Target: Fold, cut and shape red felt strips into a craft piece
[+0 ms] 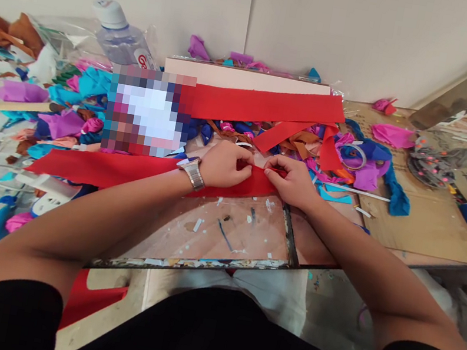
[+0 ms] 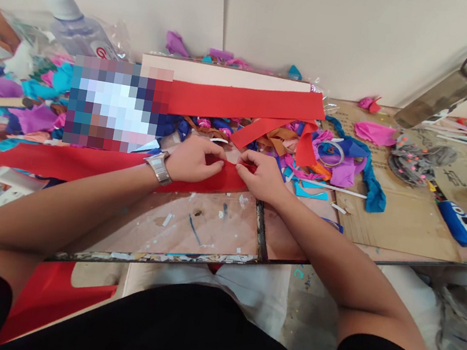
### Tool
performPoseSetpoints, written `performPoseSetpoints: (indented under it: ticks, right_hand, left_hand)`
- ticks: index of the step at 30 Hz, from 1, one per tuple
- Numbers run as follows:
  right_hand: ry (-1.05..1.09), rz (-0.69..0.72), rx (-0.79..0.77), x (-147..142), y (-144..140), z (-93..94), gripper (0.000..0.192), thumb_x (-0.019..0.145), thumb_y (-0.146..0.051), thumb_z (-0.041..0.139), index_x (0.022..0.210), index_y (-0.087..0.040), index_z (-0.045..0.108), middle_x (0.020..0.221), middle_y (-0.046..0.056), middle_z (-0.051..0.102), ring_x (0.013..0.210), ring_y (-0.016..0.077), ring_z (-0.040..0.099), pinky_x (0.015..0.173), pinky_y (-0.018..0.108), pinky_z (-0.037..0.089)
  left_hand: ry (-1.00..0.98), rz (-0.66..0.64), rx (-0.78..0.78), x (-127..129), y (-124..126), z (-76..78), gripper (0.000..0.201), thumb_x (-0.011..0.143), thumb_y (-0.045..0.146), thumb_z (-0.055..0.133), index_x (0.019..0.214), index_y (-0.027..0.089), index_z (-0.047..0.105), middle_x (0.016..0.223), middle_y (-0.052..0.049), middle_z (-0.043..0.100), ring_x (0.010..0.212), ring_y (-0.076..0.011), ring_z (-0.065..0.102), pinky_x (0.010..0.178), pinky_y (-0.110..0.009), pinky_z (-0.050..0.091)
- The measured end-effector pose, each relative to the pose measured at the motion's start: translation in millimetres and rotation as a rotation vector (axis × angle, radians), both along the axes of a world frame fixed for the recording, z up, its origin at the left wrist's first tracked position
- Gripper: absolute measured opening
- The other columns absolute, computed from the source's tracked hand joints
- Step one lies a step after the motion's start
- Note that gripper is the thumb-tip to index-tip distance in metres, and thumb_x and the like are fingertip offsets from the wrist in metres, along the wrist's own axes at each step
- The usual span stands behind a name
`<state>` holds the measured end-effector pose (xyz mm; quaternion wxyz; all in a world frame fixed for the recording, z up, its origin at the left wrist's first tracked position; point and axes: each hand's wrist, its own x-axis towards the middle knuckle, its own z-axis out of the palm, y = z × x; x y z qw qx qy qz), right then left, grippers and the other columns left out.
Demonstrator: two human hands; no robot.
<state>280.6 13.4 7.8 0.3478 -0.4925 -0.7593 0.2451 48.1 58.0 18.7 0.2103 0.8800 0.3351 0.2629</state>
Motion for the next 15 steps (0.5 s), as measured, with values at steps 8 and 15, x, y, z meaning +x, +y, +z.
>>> performPoseSetpoints:
  ticks: [8, 15]
  right_hand:
    - [-0.036, 0.045, 0.012, 3.5, 0.0, -2.7, 0.013, 0.089, -0.026, 0.064, 0.090, -0.018, 0.074, 0.089, 0.005, 0.078, 0.081, 0.0213, 0.070, 0.079, 0.033, 0.052]
    - [-0.020, 0.141, 0.062, 4.1, -1.8, -5.6, 0.024, 0.095, -0.033, 0.072, 0.112, -0.020, 0.082, 0.111, 0.008, 0.086, 0.101, 0.0275, 0.080, 0.093, 0.037, 0.060]
  left_hand:
    - [0.053, -0.016, -0.004, 1.3, -1.7, -3.7, 0.024, 0.084, 0.026, 0.060, 0.083, 0.018, 0.082, 0.074, -0.005, 0.079, 0.065, -0.0178, 0.064, 0.068, -0.032, 0.044]
    - [0.063, -0.017, -0.045, 2.0, -4.7, 1.6, 0.025, 0.085, 0.028, 0.059, 0.077, 0.016, 0.079, 0.063, -0.002, 0.068, 0.059, -0.0141, 0.053, 0.064, -0.031, 0.037]
